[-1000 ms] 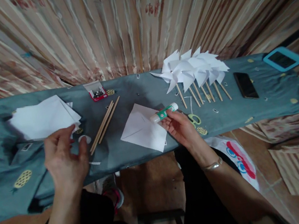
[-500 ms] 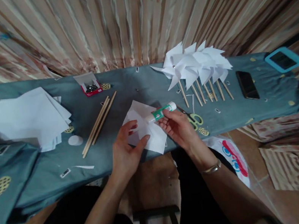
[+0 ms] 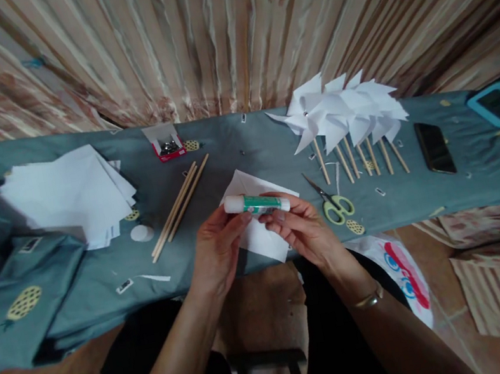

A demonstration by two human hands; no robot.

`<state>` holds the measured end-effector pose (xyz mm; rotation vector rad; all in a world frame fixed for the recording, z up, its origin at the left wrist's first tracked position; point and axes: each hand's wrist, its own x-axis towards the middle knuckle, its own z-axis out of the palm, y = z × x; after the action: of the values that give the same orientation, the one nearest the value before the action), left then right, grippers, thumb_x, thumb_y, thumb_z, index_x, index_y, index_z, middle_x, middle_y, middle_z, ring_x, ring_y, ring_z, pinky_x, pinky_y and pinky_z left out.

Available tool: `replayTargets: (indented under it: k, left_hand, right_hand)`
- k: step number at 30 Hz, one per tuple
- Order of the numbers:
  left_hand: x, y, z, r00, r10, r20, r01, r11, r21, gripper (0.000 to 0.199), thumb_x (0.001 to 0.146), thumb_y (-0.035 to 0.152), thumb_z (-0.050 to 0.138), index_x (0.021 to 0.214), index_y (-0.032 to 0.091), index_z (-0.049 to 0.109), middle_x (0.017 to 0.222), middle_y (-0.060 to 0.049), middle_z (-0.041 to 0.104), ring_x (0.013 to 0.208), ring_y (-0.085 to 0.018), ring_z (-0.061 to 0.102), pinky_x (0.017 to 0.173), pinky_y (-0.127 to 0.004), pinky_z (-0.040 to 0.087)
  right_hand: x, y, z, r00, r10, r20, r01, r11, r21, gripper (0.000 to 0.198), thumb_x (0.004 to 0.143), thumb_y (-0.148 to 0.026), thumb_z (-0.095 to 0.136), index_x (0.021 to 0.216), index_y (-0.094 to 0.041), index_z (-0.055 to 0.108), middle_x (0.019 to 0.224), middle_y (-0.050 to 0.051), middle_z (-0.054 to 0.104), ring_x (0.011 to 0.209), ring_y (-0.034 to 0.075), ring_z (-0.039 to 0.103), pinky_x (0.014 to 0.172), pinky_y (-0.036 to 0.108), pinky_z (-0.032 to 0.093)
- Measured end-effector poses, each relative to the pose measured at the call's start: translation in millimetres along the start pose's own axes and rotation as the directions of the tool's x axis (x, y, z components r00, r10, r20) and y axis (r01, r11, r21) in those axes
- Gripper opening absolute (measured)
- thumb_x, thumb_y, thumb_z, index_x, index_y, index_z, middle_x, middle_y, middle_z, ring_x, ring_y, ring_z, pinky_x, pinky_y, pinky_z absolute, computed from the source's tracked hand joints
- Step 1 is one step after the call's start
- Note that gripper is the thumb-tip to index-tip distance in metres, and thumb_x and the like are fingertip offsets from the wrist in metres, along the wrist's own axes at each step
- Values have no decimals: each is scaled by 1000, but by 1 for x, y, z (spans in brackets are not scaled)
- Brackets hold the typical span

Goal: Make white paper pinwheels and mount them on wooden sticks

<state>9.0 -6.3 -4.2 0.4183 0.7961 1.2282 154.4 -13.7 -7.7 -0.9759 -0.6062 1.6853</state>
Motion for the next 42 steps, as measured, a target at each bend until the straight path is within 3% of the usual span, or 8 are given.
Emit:
replayTargets:
  k: [4,15,33,37,42]
  left_hand:
    - [3,5,-1,998,26,-52,-28,999,-43,29,54,19,90,80,18,77,75,2,74,69,-8,64,72,-18,50]
    - [2,10,-7,989,17,-144,-33,994,-108,38,50,27,92,84,18,78,75,2,73,66,-5,60,66,-14,48]
    - [2,14,-10,989,61,-138,-68,997,-43,34,50,29,92,77,15,79,74,0,73,69,-7,60,72,-17,47]
    - [2,11,-9,988,61,-144,-71,996,-60,31,52,27,91,78,16,78,76,0,73,69,-8,61,72,-19,48]
    - [-2,3,-3,998,-23,-55,19,997,-70,30,55,23,89,81,16,78,78,-1,73,70,-10,63,76,-22,49]
  right_hand:
    - [0,0,-2,1000,3,-20,-4,999,-45,29,66,-34,86,91,-24,77,78,-1,77,66,7,67,63,16,54]
    - [-1,8,-2,1000,2,-18,-5,988,-154,32,59,-29,89,89,-27,77,76,-2,76,69,11,68,65,22,53]
    - [-6,8,-3,996,1,93,30,945,-327,24,72,-44,80,80,-21,77,72,2,73,61,11,60,62,25,51]
    - [-6,8,-3,999,0,54,14,969,-246,25,70,-40,82,88,-23,77,77,2,75,64,10,62,65,24,52]
    - [-1,14,-1,998,49,-48,-46,997,57,36,60,-43,87,88,-24,73,79,-1,73,64,11,62,65,24,55]
